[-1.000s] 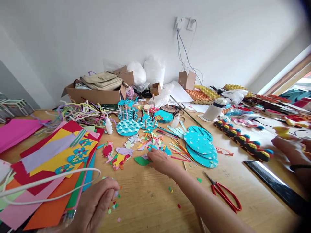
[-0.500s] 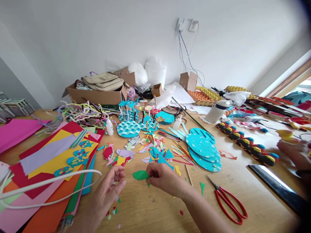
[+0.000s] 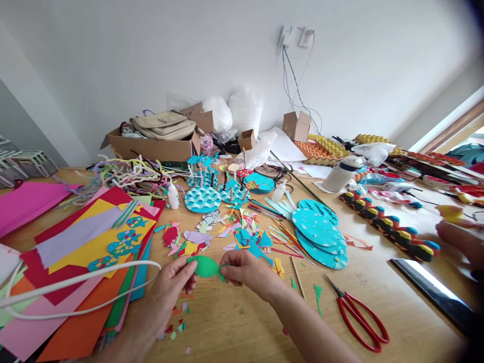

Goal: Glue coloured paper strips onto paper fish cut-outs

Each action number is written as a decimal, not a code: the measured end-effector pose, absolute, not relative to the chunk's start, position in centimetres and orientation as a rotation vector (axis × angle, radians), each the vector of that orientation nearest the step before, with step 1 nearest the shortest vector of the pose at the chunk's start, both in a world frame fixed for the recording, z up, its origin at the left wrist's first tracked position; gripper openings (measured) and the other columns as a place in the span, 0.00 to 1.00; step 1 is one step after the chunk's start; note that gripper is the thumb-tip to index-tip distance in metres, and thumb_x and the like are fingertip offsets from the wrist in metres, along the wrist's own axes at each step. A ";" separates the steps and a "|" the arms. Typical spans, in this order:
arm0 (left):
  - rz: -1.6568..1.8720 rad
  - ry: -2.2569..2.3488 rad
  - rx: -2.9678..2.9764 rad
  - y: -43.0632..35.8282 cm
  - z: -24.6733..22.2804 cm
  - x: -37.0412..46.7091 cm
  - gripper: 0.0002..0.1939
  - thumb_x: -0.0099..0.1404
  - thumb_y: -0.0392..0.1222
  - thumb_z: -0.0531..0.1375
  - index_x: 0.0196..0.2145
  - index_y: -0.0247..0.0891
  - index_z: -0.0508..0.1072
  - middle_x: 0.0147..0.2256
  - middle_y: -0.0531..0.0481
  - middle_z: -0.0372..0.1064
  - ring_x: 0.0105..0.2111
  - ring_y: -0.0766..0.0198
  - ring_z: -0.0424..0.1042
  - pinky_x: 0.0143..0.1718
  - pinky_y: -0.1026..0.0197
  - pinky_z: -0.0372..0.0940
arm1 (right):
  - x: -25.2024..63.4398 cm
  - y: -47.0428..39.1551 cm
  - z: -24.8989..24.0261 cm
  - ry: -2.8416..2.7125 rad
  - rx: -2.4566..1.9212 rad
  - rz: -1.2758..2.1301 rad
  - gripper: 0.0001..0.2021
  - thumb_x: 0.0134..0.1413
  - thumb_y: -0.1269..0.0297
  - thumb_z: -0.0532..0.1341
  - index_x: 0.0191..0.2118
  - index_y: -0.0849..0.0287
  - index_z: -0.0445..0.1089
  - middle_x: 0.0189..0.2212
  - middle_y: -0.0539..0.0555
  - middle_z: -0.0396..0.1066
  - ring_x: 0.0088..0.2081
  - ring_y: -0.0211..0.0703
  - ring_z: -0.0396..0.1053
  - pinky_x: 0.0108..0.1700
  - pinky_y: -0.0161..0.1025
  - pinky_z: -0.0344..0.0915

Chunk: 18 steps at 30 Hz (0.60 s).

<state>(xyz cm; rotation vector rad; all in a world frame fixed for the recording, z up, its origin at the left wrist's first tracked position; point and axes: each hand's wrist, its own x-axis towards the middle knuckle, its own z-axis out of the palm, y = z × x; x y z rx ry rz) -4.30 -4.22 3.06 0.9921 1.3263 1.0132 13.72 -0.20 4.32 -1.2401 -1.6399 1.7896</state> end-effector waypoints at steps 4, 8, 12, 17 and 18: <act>1.057 1.340 0.947 -3.9 3.1 -4.6 0.17 0.49 0.55 0.60 0.23 0.37 0.67 0.18 0.56 0.61 0.20 0.68 0.62 0.20 0.68 0.56 | 13.8 0.3 3.7 -1.513 -1.156 1.884 0.09 0.41 0.61 0.60 0.22 0.61 0.62 0.16 0.45 0.61 0.18 0.28 0.53 0.20 0.30 0.47; 1.058 1.329 0.936 -3.7 2.7 -4.7 0.17 0.49 0.55 0.61 0.23 0.37 0.67 0.18 0.56 0.62 0.20 0.69 0.61 0.21 0.68 0.57 | 13.8 0.4 3.2 -1.472 -1.143 1.918 0.11 0.39 0.59 0.61 0.22 0.61 0.62 0.16 0.45 0.62 0.18 0.28 0.53 0.21 0.30 0.47; 1.046 1.331 0.941 -3.6 2.5 -4.6 0.16 0.49 0.54 0.60 0.23 0.37 0.67 0.18 0.57 0.61 0.20 0.69 0.61 0.23 0.68 0.58 | 14.0 0.5 3.1 -1.428 -1.127 1.949 0.10 0.39 0.60 0.62 0.23 0.61 0.62 0.16 0.44 0.62 0.17 0.28 0.53 0.21 0.30 0.47; 0.977 1.364 0.964 -3.8 2.4 -4.6 0.17 0.47 0.55 0.60 0.22 0.37 0.67 0.18 0.57 0.60 0.19 0.68 0.61 0.21 0.67 0.56 | 14.6 0.5 3.0 -1.578 -1.191 1.902 0.08 0.41 0.62 0.60 0.23 0.61 0.61 0.16 0.44 0.60 0.18 0.28 0.54 0.20 0.29 0.49; 0.956 1.365 0.967 -3.9 2.3 -4.6 0.17 0.47 0.55 0.60 0.21 0.37 0.67 0.18 0.57 0.60 0.19 0.68 0.61 0.21 0.67 0.55 | 14.7 0.4 3.0 -1.630 -1.217 1.863 0.07 0.42 0.63 0.60 0.24 0.61 0.62 0.17 0.44 0.60 0.18 0.29 0.54 0.20 0.29 0.49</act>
